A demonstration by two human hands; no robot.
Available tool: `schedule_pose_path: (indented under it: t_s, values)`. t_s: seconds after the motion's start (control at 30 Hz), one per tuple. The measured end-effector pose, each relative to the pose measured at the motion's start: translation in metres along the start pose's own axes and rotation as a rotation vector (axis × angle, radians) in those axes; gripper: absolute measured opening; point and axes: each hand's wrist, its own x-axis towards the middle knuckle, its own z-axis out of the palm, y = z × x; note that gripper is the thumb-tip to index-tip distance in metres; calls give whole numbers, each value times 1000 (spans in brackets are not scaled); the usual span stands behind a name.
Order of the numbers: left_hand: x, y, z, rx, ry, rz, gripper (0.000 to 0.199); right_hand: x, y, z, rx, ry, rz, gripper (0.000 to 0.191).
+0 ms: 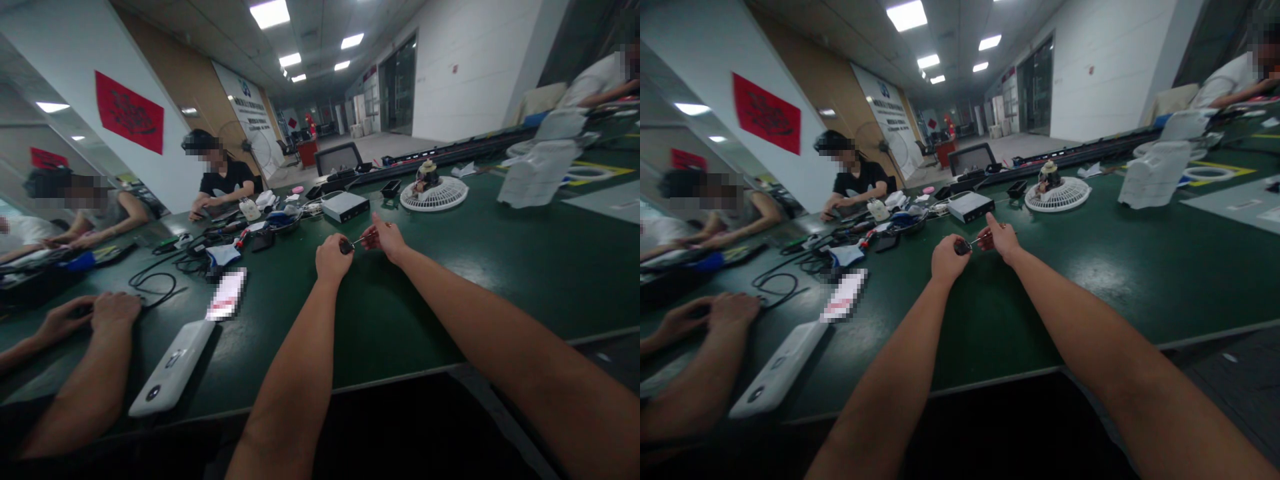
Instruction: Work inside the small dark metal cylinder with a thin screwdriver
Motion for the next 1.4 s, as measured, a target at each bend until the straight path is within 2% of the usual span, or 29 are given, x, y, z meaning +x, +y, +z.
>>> schedule_pose_path:
  t_s: [0.23,0.4,0.53,0.67,0.87,1.07,1.27,1.4]
  values:
    - [0,-1,0,-8,-17,25,24,3,0,0,38,47,-44,56]
    - [0,-2,0,-18,-1,30,25,-1,-5,1,117,-8,-6,58]
    - [0,-1,0,-10,-13,41,26,1,-2,-1,59,-14,12,59]
    - [0,0,-1,-5,-48,44,27,4,1,-1,1,29,-37,57]
    - [1,-1,0,-23,-21,59,28,0,-4,0,48,-44,-11,60]
    - [0,-1,1,-12,-41,69,30,2,-2,0,3,24,-57,59]
    - [0,0,-2,-5,-34,69,30,-1,-4,1,52,-40,-7,58]
    - [0,1,-2,21,-47,84,29,-1,-4,0,2,2,-40,58]
